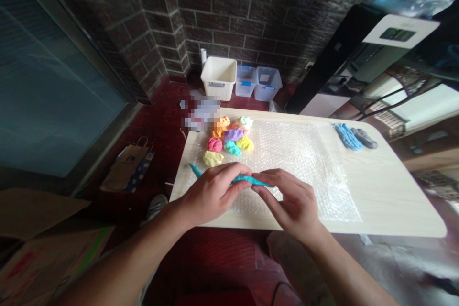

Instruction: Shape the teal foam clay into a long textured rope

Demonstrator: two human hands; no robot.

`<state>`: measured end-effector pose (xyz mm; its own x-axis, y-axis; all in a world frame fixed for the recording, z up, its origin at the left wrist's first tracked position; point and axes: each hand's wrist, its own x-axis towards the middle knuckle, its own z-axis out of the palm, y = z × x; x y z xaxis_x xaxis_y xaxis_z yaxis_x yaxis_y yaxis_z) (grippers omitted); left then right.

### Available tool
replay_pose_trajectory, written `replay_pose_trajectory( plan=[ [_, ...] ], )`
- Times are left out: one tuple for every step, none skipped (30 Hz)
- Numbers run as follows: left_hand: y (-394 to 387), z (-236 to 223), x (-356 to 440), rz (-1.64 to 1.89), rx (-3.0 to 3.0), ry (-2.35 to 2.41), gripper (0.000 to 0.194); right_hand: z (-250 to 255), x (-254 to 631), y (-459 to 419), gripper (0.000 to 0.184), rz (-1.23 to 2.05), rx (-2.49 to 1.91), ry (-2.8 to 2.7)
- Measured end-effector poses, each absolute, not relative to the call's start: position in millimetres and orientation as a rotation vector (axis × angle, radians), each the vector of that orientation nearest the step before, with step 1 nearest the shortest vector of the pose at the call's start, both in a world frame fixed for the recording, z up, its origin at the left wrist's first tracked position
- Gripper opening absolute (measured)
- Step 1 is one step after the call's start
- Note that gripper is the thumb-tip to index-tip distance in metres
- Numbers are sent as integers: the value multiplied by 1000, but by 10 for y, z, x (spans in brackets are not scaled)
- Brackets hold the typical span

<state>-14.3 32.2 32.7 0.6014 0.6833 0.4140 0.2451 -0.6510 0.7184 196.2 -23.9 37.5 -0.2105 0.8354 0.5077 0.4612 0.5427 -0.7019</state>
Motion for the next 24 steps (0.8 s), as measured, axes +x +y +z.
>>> replay_pose_trajectory(
  plan=[
    [318, 328, -138, 925, 2213, 729, 8, 382, 1959, -239, 26, 513, -1061, -1838],
    [316, 327, -132, 928, 2217, 729, 9, 387, 1955, -238, 25, 520, -1060, -1826],
    [313, 325, -128, 929, 2220, 731, 9, 389, 1951, -237, 24, 528, -1061, -1815],
    [312, 321, -124, 927, 2221, 735, 9, 389, 1948, -235, 24, 536, -1063, -1806],
    [311, 317, -121, 923, 2219, 738, 9, 386, 1946, -232, 26, 541, -1063, -1799],
    [310, 312, -121, 922, 2212, 741, 9, 382, 1945, -228, 28, 543, -1060, -1801],
    [309, 307, -123, 921, 2198, 742, 9, 377, 1946, -225, 31, 538, -1051, -1811],
    [309, 304, -127, 919, 2179, 742, 11, 372, 1949, -222, 34, 522, -1035, -1828],
    [309, 303, -132, 918, 2155, 742, 14, 368, 1952, -219, 36, 495, -1015, -1849],
    [310, 304, -139, 915, 2129, 740, 20, 364, 1956, -219, 37, 462, -1002, -1869],
    [314, 307, -146, 905, 2106, 736, 25, 362, 1960, -220, 36, 427, -998, -1878],
    [319, 311, -152, 890, 2093, 730, 29, 360, 1963, -222, 34, 398, -1005, -1881],
    [326, 316, -155, 874, 2089, 720, 28, 359, 1966, -226, 32, 379, -1018, -1878],
    [335, 320, -157, 868, 2093, 710, 25, 358, 1968, -229, 30, 374, -1034, -1872],
    [343, 324, -156, 869, 2101, 702, 21, 357, 1970, -233, 28, 377, -1047, -1869],
    [351, 325, -153, 883, 2112, 694, 18, 356, 1971, -236, 27, 386, -1055, -1867],
    [357, 325, -150, 906, 2121, 690, 17, 356, 1973, -238, 26, 397, -1059, -1868],
    [361, 323, -146, 930, 2127, 689, 16, 355, 1974, -239, 26, 411, -1065, -1869],
    [362, 320, -144, 956, 2130, 691, 15, 354, 1975, -238, 27, 425, -1067, -1873],
    [361, 316, -142, 972, 2135, 693, 15, 354, 1976, -236, 28, 435, -1062, -1880],
    [359, 310, -143, 977, 2140, 692, 15, 354, 1978, -233, 29, 437, -1050, -1888],
    [357, 304, -145, 976, 2146, 692, 15, 355, 1981, -231, 29, 429, -1038, -1895],
    [356, 298, -148, 967, 2152, 694, 18, 355, 1984, -228, 29, 415, -1032, -1899],
    [357, 292, -152, 957, 2159, 699, 24, 355, 1989, -227, 27, 399, -1037, -1896]
  ],
)
